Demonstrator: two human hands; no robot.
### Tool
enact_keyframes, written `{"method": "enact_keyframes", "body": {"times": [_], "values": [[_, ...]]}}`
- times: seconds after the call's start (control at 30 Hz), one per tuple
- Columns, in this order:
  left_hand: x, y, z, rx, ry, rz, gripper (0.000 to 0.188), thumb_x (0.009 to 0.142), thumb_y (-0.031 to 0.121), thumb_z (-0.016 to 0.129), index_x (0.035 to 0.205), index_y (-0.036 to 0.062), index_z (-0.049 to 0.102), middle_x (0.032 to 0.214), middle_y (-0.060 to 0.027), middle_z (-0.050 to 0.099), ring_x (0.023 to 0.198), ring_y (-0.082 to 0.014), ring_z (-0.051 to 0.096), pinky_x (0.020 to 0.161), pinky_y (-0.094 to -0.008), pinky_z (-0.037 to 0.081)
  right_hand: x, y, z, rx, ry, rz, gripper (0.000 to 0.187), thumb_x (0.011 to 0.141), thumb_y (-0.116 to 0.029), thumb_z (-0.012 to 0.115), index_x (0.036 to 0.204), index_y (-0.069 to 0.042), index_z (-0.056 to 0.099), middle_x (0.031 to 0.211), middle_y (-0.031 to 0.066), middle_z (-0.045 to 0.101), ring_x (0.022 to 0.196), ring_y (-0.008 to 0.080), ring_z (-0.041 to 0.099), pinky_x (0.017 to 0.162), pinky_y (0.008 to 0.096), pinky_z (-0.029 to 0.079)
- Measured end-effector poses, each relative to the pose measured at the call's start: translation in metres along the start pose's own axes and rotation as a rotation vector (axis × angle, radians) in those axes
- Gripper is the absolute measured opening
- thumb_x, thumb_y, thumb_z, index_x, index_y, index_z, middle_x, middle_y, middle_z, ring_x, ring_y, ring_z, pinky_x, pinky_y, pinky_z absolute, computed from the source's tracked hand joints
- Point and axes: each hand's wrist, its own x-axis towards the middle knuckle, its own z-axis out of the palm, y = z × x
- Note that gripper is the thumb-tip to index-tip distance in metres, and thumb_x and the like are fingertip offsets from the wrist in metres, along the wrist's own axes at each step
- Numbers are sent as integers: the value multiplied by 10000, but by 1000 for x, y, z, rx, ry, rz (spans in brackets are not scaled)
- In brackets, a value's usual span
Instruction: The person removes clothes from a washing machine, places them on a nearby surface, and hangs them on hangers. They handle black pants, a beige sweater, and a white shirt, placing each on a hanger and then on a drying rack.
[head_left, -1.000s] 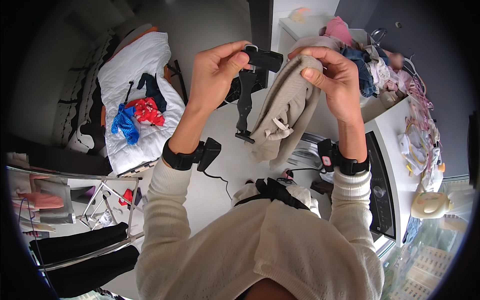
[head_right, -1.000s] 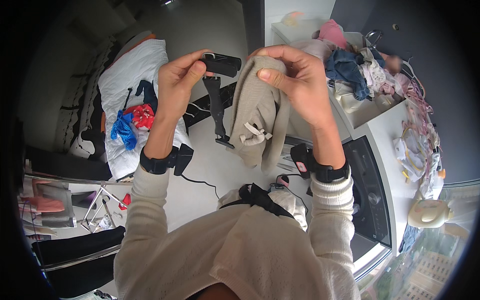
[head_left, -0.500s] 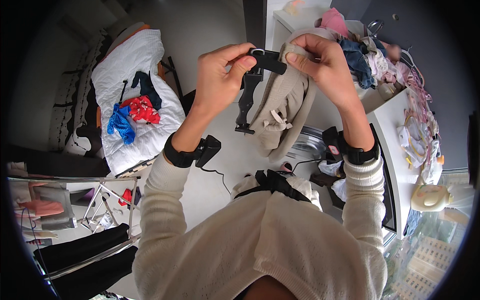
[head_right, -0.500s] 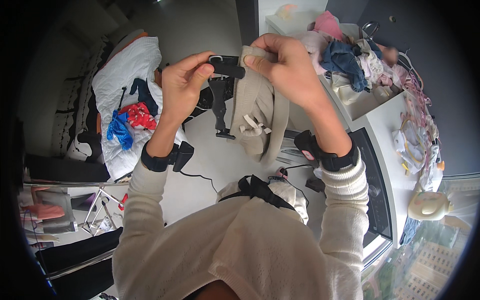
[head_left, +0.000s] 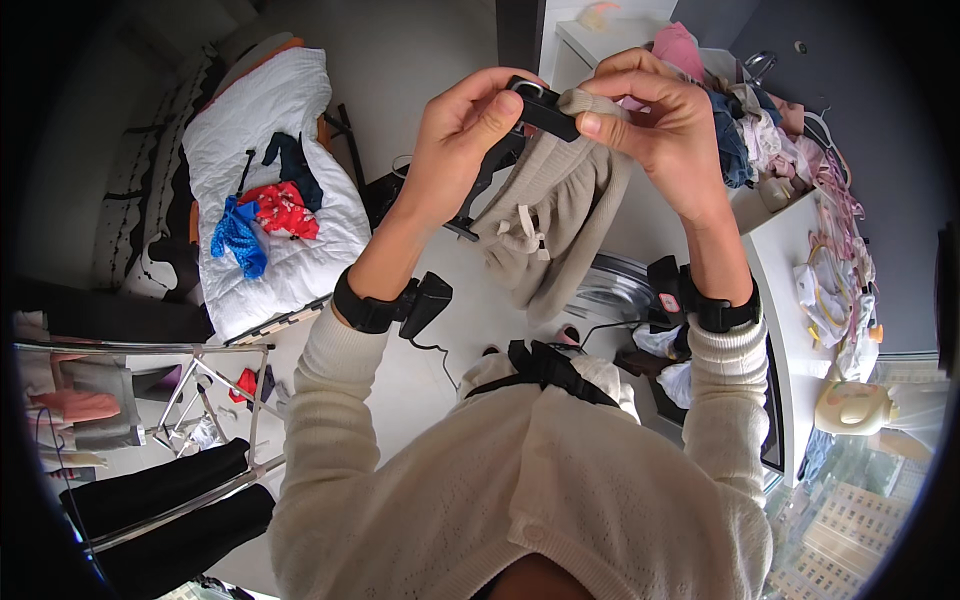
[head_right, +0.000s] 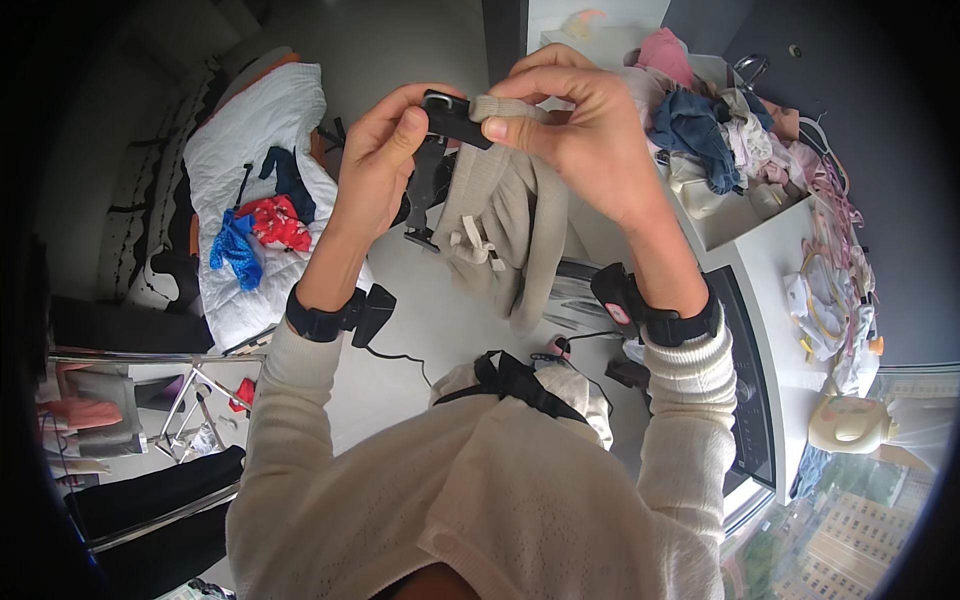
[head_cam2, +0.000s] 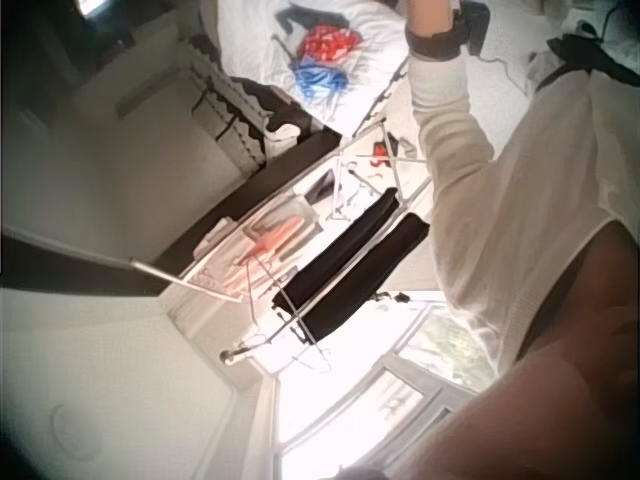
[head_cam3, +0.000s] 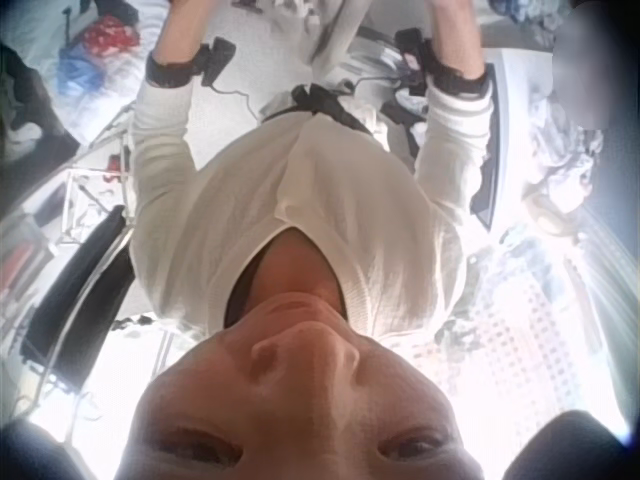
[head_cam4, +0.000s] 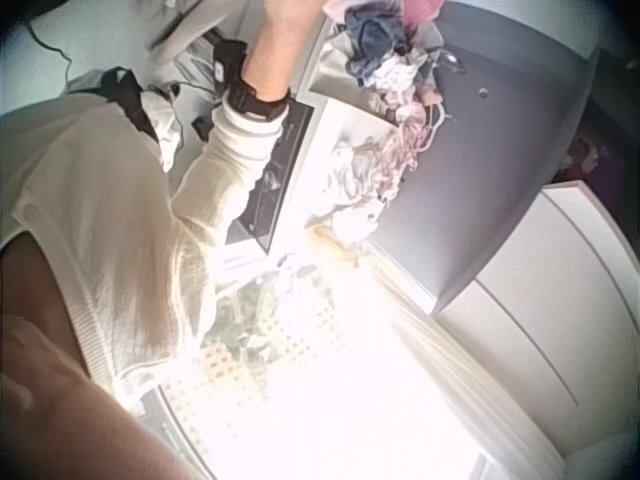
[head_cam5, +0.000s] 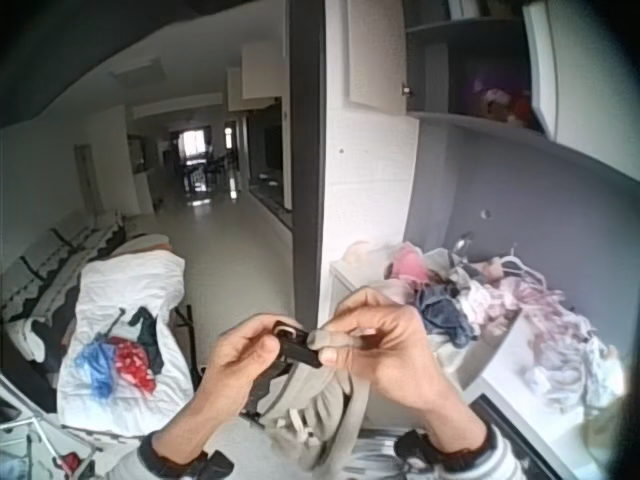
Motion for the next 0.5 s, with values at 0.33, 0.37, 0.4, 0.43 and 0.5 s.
{"method": "enact_keyframes", "body": {"times": [0.33, 0.37, 0.4, 0.43, 0.5], "values": [[-14, 5, 13, 167, 252, 118, 313, 863, 135, 728, 1106, -44, 643, 876, -47, 661, 768, -95, 590, 718, -227, 484, -14, -11, 11, -14, 153, 2, 228, 726, -52, 805, 930, 7, 720, 894, 7, 574, 791, 85, 523, 596, 214, 417], [-14, 6, 13, 206, 253, 142, 298, 858, 125, 729, 1093, -41, 650, 868, -48, 663, 763, -99, 596, 712, -230, 486, -15, -11, 11, -5, 145, -21, 224, 726, -47, 803, 927, 7, 721, 889, 7, 572, 776, 82, 519, 585, 213, 411], [-13, 8, 13, 244, 253, 164, 283, 852, 115, 729, 1080, -38, 658, 861, -50, 666, 758, -104, 601, 707, -233, 488, -16, -10, 10, 5, 136, -42, 219, 725, -41, 801, 923, 7, 721, 885, 6, 571, 762, 79, 515, 573, 212, 406], [-13, 9, 13, 289, 261, 181, 268, 847, 105, 730, 1067, -34, 666, 854, -51, 669, 753, -108, 606, 702, -236, 489, -17, -10, 10, 6, 117, -65, 214, 725, -35, 799, 920, 7, 722, 881, 6, 570, 747, 76, 511, 562, 210, 400], [-12, 9, 15, 332, 254, 255, 245, 839, 97, 729, 1039, -34, 676, 867, -61, 681, 769, -122, 623, 707, -248, 494, -19, -10, 9, -6, 105, -89, 202, 725, -25, 795, 910, 10, 721, 870, 3, 569, 724, 70, 503, 546, 210, 389]]}}
